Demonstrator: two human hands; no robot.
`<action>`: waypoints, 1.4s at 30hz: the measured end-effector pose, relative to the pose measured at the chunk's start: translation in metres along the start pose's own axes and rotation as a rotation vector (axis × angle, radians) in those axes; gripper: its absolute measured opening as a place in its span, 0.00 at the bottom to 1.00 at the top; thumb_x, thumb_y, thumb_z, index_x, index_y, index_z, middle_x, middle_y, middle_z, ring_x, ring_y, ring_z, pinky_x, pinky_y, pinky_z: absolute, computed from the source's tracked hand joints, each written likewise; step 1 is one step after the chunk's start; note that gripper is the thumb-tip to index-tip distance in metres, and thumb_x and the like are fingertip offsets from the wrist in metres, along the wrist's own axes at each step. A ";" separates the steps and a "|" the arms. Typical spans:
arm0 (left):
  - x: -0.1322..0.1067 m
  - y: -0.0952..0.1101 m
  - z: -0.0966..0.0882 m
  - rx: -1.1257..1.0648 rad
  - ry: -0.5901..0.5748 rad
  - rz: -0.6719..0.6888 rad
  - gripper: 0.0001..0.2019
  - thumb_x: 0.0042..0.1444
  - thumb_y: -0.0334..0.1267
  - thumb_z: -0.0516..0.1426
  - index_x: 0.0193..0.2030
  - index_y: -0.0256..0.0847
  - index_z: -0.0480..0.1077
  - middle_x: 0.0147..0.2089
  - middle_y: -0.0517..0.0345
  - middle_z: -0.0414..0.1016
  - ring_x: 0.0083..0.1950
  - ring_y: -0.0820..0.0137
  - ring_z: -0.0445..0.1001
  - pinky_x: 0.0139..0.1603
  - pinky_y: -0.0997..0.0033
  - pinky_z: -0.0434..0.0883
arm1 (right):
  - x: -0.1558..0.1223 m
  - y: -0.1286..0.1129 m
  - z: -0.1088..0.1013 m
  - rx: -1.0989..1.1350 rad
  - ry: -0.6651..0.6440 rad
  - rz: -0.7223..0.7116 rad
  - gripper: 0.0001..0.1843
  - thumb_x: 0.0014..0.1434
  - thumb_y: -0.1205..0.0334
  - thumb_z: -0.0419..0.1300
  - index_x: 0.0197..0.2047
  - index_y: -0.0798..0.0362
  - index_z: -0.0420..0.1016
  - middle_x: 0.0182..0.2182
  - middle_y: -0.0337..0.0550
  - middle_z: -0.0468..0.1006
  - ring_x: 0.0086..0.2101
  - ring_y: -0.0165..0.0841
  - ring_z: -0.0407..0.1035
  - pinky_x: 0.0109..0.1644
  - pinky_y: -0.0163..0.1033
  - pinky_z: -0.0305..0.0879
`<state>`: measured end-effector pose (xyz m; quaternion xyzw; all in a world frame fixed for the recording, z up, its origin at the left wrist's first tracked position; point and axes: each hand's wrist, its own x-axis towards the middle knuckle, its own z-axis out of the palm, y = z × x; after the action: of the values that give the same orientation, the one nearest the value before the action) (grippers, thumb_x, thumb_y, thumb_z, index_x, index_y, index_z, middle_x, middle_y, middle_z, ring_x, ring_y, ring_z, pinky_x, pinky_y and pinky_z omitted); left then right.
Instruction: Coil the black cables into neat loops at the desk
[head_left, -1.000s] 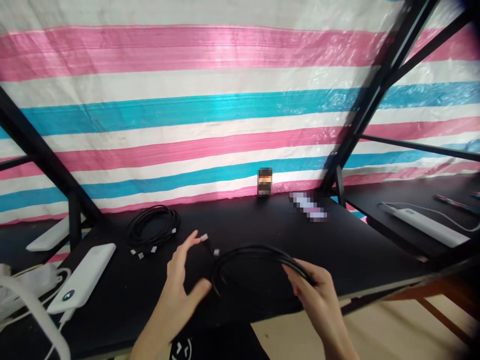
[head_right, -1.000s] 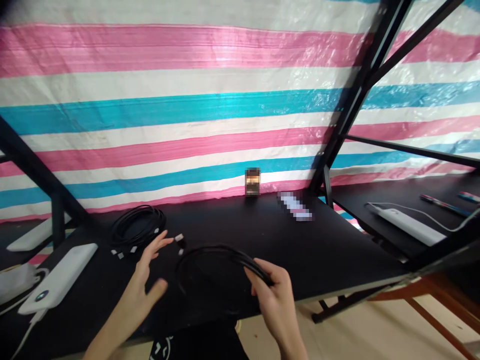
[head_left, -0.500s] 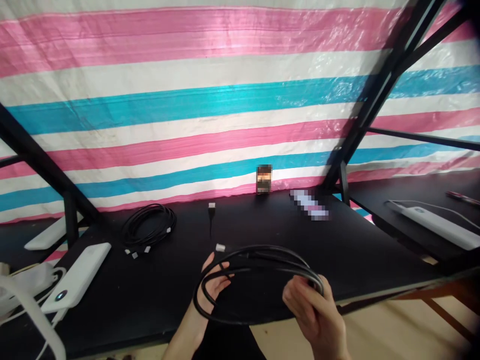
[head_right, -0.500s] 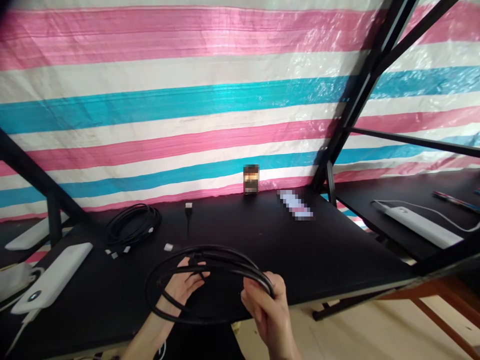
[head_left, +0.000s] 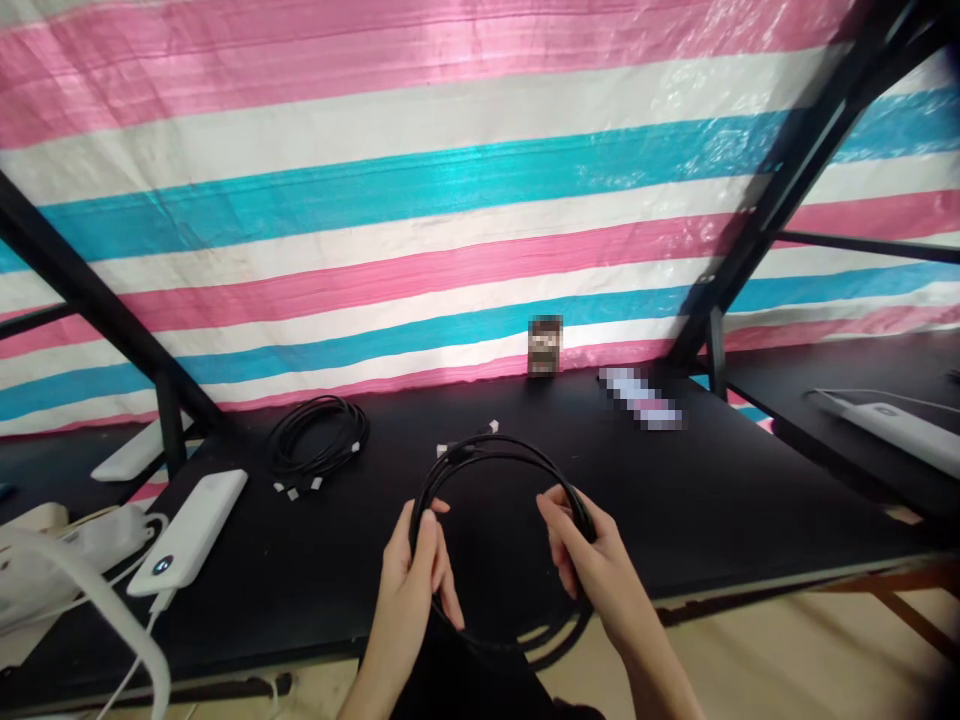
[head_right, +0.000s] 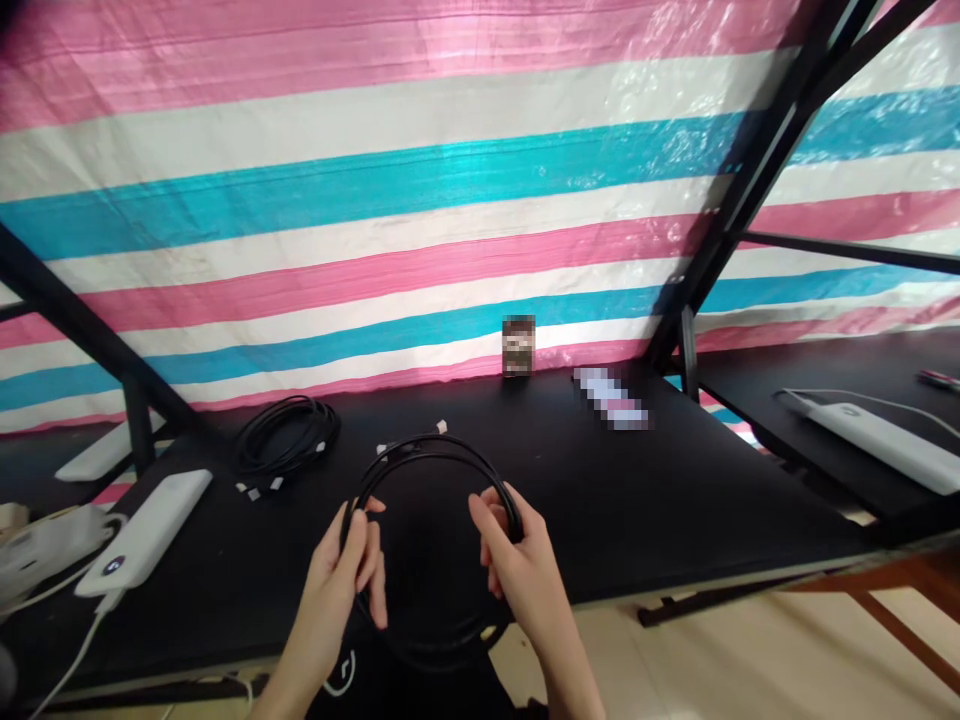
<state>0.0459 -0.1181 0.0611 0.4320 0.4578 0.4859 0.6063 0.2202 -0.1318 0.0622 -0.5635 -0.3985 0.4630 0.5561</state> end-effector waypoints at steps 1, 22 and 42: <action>-0.001 0.001 -0.004 0.008 0.024 0.017 0.23 0.58 0.59 0.51 0.45 0.40 0.66 0.15 0.74 0.50 0.09 0.79 0.57 0.11 0.82 0.55 | 0.000 0.000 -0.001 -0.063 -0.040 -0.019 0.21 0.56 0.42 0.59 0.33 0.53 0.66 0.14 0.29 0.62 0.12 0.24 0.56 0.15 0.29 0.55; -0.025 0.055 -0.033 0.635 -0.239 0.651 0.03 0.51 0.39 0.63 0.32 0.50 0.81 0.27 0.59 0.80 0.24 0.66 0.78 0.25 0.78 0.73 | -0.029 -0.034 0.046 -0.733 0.014 -0.894 0.11 0.57 0.67 0.59 0.23 0.51 0.68 0.17 0.33 0.67 0.21 0.27 0.64 0.44 0.41 0.65; -0.010 -0.032 0.044 -0.230 0.354 0.129 0.20 0.51 0.59 0.58 0.31 0.41 0.67 0.12 0.66 0.61 0.25 0.65 0.75 0.32 0.71 0.72 | -0.012 0.003 0.030 0.688 0.263 0.038 0.31 0.42 0.48 0.70 0.10 0.50 0.53 0.09 0.28 0.50 0.15 0.23 0.46 0.33 0.35 0.67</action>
<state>0.0934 -0.1366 0.0406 0.2963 0.4700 0.6412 0.5293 0.1884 -0.1358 0.0614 -0.4055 -0.1339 0.5038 0.7508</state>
